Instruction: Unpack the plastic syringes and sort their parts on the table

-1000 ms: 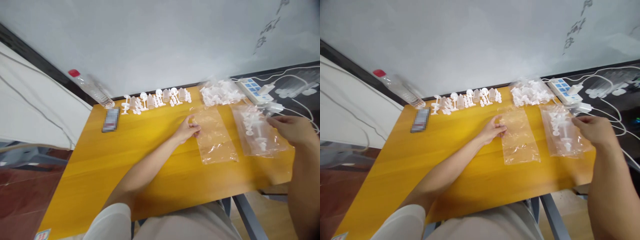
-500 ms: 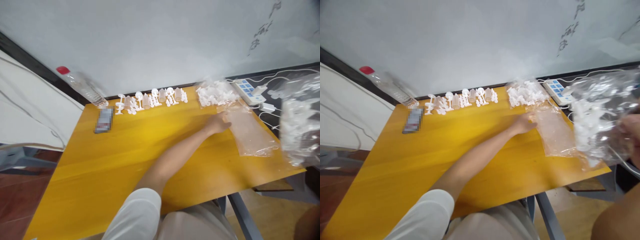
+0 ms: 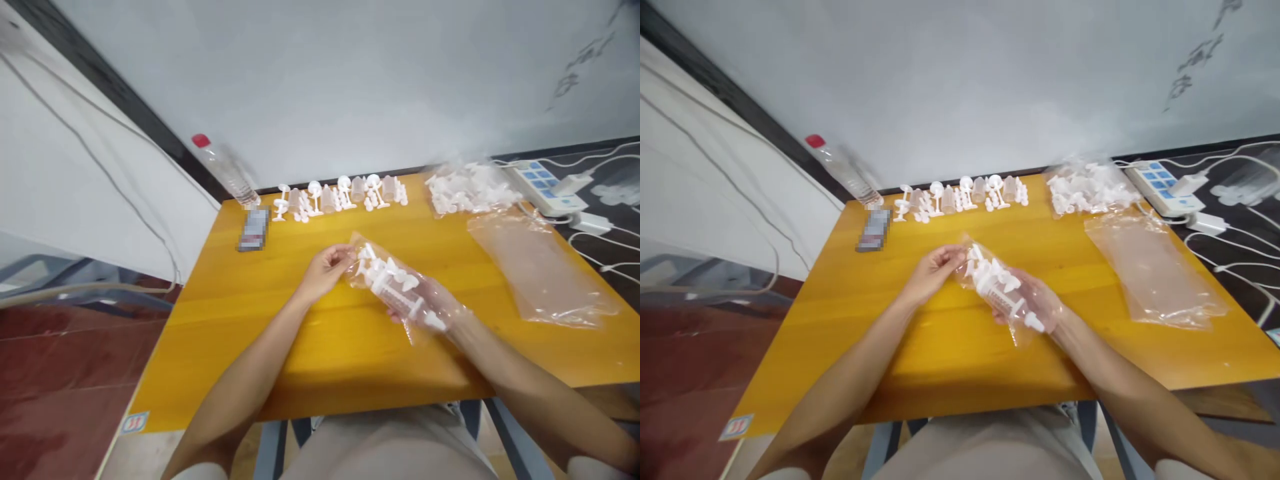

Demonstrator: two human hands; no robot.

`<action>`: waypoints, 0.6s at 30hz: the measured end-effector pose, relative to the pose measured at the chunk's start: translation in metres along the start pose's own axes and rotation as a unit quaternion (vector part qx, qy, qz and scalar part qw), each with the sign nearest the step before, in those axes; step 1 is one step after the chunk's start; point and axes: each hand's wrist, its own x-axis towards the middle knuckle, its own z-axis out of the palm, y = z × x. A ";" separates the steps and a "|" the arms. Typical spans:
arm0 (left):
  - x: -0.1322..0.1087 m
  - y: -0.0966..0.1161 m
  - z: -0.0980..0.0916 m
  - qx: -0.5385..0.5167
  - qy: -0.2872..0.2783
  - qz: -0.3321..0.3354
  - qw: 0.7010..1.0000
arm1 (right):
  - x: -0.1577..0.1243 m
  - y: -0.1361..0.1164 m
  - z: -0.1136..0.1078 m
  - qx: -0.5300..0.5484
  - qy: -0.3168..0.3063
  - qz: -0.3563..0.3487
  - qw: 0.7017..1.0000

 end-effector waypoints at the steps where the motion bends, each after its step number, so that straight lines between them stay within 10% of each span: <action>1: -0.003 -0.005 -0.006 0.007 0.022 -0.010 1.000 | -0.003 -0.001 -0.004 0.036 -0.014 0.031 0.999; 5: -0.015 -0.016 -0.017 0.013 0.035 -0.066 0.997 | -0.023 -0.010 -0.027 0.127 0.040 0.051 0.990; 10: -0.022 -0.024 -0.020 0.009 -0.006 -0.162 0.987 | -0.028 -0.011 -0.045 -0.091 0.271 -0.041 0.957; 15: -0.032 -0.020 -0.019 0.275 0.119 -0.078 0.951 | -0.017 -0.009 -0.060 -0.470 0.454 -0.104 0.750; 18: -0.043 -0.015 -0.018 0.415 0.154 0.027 0.897 | -0.015 -0.004 -0.067 -0.606 0.452 -0.132 0.641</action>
